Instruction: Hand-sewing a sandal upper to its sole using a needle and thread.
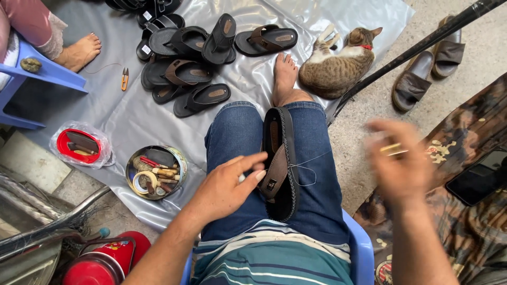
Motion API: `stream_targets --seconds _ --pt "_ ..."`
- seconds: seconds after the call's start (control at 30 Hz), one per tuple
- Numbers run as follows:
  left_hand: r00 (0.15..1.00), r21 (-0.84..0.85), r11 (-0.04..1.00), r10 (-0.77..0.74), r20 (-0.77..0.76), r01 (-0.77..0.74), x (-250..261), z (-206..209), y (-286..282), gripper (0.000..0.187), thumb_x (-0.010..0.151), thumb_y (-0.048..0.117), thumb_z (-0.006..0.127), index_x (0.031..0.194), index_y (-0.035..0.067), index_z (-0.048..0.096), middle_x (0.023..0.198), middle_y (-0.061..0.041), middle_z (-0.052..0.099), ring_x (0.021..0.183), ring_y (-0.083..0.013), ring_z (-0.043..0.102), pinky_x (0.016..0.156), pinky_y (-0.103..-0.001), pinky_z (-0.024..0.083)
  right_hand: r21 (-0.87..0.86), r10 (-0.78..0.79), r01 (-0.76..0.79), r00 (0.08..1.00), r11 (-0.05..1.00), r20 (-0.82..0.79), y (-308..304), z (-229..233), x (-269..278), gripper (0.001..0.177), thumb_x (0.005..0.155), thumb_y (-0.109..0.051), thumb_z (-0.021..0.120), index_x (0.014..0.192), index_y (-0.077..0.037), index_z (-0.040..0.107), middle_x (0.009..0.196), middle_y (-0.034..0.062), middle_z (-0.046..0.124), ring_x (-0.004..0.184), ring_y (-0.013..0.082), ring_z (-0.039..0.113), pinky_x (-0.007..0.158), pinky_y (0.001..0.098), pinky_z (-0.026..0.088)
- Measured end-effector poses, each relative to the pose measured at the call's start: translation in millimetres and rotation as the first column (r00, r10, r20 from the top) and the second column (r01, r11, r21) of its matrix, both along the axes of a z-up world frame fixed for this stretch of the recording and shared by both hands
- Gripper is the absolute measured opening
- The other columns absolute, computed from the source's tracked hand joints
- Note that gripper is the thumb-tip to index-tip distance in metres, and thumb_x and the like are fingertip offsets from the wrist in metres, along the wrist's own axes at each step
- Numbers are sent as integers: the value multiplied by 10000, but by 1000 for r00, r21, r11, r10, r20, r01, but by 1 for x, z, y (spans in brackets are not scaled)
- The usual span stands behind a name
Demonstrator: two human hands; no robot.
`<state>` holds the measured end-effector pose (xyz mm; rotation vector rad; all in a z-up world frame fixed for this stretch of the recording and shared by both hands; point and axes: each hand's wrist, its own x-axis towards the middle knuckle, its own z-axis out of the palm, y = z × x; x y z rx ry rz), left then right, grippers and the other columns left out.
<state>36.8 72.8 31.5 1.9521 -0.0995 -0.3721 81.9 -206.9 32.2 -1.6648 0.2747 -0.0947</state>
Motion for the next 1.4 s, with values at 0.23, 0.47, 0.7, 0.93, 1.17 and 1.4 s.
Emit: stream_targets --seconds 0.23,0.47,0.7,0.93,1.17,1.4 --pt "954 303 912 -221 -201 275 7 12 8 268 887 250 457 1032 165 666 884 -100 675 778 -313 656 662 -398 516 -600 559 -543 809 588 -184 48 -25 -27 97 777 -264 654 866 -228 653 862 -43 650 757 215 657 618 327 523" --pt "994 -953 286 -5 -111 -105 8 -28 16 195 884 159 516 857 39 667 1442 -167 236 1247 -344 361 1022 -538 289 -308 508 -530 847 790 -154 49 -34 -19 40 745 -162 682 779 -141 673 462 31 570 451 171 531 462 288 437" --pt "973 -969 114 100 -208 -219 25 -36 16 295 988 285 315 1056 107 540 1175 -78 587 768 -177 661 865 -598 472 -304 508 -535 845 788 -169 50 -35 -18 45 757 -170 677 798 -150 680 466 36 559 456 169 516 466 292 432" --pt "988 -33 992 -121 -100 118 21 -21 -10 320 837 80 509 1146 79 593 1017 -154 654 682 -215 637 560 -281 513 -249 541 -564 826 788 -157 47 -32 -20 37 752 -132 676 776 -106 690 428 61 531 427 149 505 422 279 416" --pt "988 93 992 -66 -140 80 27 -9 -19 298 813 109 561 1096 113 657 878 -103 706 815 -239 677 642 -287 548 -261 522 -553 833 792 -181 48 -34 -17 46 729 -146 706 744 -102 704 418 74 528 404 165 493 406 276 392" --pt "981 130 987 -66 -180 91 33 0 -16 318 834 143 492 1110 169 647 883 -70 708 864 -215 672 726 -300 543 -327 490 -529 849 783 -201 47 -33 -14 81 732 -175 710 780 -109 709 446 118 510 436 164 478 418 311 379"
